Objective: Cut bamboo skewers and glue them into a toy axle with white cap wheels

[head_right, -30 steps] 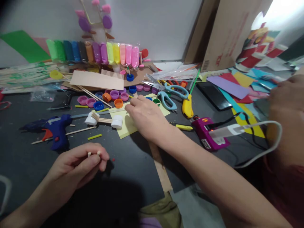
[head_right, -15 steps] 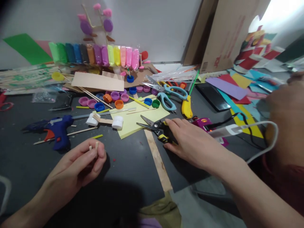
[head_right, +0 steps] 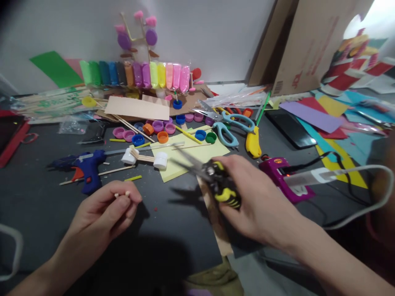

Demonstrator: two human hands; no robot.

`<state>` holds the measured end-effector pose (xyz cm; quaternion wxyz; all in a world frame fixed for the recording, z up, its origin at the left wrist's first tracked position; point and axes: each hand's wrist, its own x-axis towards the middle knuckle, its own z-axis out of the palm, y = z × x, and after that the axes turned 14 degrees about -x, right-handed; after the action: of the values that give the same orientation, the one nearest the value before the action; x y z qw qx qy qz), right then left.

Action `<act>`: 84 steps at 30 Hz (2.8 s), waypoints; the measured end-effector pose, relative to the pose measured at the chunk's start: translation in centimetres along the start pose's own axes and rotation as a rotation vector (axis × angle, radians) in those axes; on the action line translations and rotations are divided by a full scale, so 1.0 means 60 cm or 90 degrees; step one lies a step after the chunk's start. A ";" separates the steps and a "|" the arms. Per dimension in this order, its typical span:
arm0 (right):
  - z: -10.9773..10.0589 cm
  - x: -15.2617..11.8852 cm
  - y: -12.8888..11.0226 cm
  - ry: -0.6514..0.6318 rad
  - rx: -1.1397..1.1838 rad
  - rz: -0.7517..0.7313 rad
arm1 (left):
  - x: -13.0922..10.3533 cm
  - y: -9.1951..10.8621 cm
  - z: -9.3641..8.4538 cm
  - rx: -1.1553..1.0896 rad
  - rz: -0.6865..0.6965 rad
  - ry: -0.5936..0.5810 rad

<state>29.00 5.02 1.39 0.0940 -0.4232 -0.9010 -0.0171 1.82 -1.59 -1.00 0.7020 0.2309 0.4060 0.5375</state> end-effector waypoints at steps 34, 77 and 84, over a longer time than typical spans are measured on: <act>0.050 0.070 -0.078 -0.044 0.184 -0.095 | 0.006 0.006 0.005 0.080 0.111 0.156; 0.048 0.061 -0.061 -0.059 0.177 -0.108 | 0.019 0.014 -0.028 -0.051 -0.120 -0.118; 0.044 0.063 -0.065 -0.112 0.198 -0.110 | 0.020 0.011 -0.031 -0.089 -0.133 -0.142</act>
<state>23.27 5.70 -0.31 0.0775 -0.3248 -0.9304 0.1509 0.04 -0.47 -1.97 0.8090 0.1968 0.3090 0.4597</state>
